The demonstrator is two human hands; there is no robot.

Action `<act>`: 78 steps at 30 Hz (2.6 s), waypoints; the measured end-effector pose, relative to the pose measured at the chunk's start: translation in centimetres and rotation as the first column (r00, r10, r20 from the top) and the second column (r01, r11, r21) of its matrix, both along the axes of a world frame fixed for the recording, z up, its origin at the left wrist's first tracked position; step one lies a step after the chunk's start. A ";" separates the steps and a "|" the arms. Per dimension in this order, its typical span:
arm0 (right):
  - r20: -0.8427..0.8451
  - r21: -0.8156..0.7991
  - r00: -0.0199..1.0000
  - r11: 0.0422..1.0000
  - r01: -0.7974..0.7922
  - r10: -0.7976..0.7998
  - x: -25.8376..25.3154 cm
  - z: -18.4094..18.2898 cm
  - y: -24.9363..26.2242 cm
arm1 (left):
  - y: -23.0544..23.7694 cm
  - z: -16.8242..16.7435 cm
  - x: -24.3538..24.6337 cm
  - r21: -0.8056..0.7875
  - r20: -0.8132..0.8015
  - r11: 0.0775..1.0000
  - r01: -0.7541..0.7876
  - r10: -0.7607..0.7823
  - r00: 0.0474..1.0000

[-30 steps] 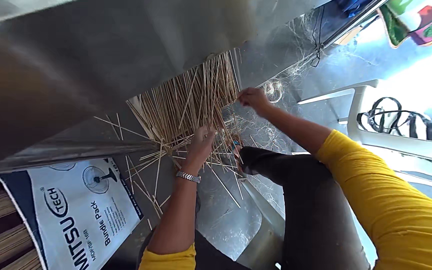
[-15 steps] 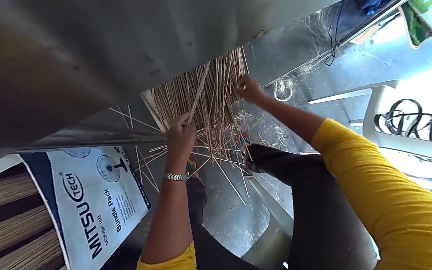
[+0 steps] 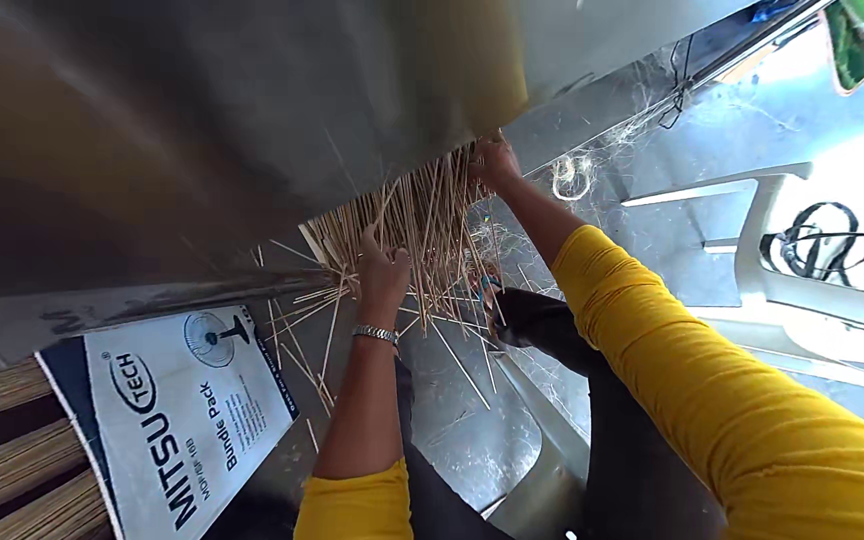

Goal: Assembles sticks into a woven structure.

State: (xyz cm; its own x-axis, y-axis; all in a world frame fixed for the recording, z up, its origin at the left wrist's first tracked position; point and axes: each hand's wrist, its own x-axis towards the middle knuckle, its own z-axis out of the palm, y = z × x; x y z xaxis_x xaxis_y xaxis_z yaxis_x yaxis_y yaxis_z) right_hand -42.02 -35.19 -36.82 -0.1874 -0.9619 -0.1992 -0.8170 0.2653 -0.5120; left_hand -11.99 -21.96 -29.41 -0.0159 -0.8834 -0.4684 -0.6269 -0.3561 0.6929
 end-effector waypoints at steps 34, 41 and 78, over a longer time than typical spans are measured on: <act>0.083 0.065 0.989 0.991 0.116 -0.121 -1.8 0.2 0.5 | -0.2 -3.0 -7.3 0.130 0.291 0.898 0.421 -0.441 0.849; -0.090 0.077 0.994 0.995 0.070 -0.063 -0.7 -0.7 0.8 | 0.0 -1.7 -7.1 0.087 0.215 0.907 0.412 -0.421 0.881; 0.784 0.276 0.620 0.918 -0.285 -0.043 -2.2 12.6 15.8 | -0.3 -0.5 -6.1 0.110 0.141 0.943 0.315 -0.329 0.934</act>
